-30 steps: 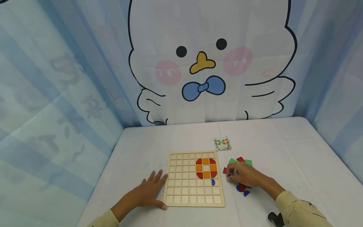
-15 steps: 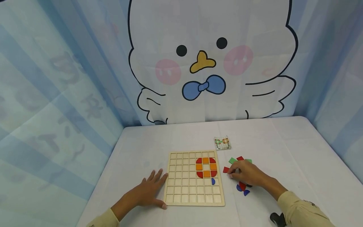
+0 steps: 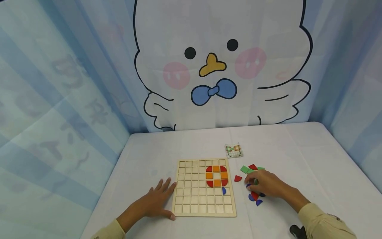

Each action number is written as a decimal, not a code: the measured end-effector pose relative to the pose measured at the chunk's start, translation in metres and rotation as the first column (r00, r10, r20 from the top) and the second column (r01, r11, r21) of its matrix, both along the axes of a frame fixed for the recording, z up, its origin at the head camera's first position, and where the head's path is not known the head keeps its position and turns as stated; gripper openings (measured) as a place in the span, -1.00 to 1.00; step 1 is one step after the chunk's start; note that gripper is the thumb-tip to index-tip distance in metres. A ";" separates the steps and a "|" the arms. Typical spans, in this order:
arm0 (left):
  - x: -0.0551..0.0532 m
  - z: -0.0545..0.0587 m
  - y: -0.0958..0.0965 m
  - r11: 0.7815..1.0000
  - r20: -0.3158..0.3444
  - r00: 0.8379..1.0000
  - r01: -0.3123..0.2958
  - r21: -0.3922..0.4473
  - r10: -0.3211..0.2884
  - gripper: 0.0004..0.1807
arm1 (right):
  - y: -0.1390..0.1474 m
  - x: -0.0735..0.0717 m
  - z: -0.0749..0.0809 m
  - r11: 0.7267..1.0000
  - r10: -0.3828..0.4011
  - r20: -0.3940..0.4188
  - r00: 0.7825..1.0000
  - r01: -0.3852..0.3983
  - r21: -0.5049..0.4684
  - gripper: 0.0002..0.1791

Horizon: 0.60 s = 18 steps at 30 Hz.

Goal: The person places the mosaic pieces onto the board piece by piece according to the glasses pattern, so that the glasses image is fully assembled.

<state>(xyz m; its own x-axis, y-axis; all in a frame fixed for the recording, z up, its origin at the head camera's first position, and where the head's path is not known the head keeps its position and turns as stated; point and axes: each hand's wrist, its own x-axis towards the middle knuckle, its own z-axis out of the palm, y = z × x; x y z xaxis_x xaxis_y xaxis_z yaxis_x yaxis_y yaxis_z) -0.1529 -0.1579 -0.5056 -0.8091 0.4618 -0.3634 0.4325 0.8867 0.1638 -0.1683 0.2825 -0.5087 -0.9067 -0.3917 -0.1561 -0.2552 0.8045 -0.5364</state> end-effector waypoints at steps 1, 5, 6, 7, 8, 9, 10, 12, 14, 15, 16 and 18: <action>0.000 0.000 0.000 1.000 0.002 1.000 -0.001 0.002 0.001 0.34 | 0.000 0.000 0.000 1.000 0.007 0.008 1.000 -0.007 0.001 -0.81; 0.000 0.001 0.000 1.000 0.006 1.000 -0.005 0.001 0.005 0.34 | 0.000 -0.001 0.000 0.996 0.064 0.007 0.998 -0.064 -0.056 -0.79; 0.000 0.001 0.000 1.000 0.006 1.000 -0.005 0.000 0.005 0.34 | -0.001 -0.001 -0.001 0.994 0.075 0.008 0.997 -0.074 -0.080 -0.79; 0.000 0.000 0.000 1.000 0.006 1.000 -0.005 -0.001 0.005 0.34 | -0.002 -0.001 -0.001 0.992 0.079 0.011 0.997 -0.078 -0.103 -0.80; 0.000 0.000 0.000 1.000 0.004 1.000 -0.004 -0.003 0.004 0.34 | -0.003 -0.001 -0.001 0.988 0.086 0.014 0.996 -0.084 -0.131 -0.80; 0.000 0.000 0.000 1.000 0.003 1.000 -0.004 -0.001 0.004 0.34 | -0.005 -0.001 -0.001 0.983 0.092 0.025 0.995 -0.086 -0.161 -0.80; 0.000 0.000 0.000 1.000 0.002 1.000 -0.004 -0.001 0.004 0.34 | -0.007 -0.001 -0.001 0.979 0.092 0.037 0.995 -0.083 -0.185 -0.79; 0.000 0.000 0.000 1.000 0.004 1.000 -0.006 -0.001 0.006 0.34 | -0.012 -0.001 0.000 0.972 0.088 0.062 0.994 -0.072 -0.224 -0.78; 0.000 0.001 0.000 1.000 0.007 1.000 -0.009 -0.003 0.009 0.34 | -0.018 -0.001 0.000 0.965 0.088 0.081 0.993 -0.065 -0.253 -0.76; 0.000 0.001 0.001 1.000 0.009 1.000 -0.012 -0.005 0.012 0.34 | -0.021 0.000 -0.001 0.962 0.094 0.079 0.992 -0.070 -0.264 -0.76; 0.000 0.001 0.001 1.000 0.010 1.000 -0.014 -0.008 0.014 0.35 | -0.024 0.000 -0.002 0.959 0.102 0.077 0.992 -0.077 -0.274 -0.77; 0.000 0.001 0.001 1.000 0.011 1.000 -0.017 -0.012 0.017 0.35 | -0.030 0.001 -0.003 0.954 0.112 0.070 0.991 -0.088 -0.286 -0.77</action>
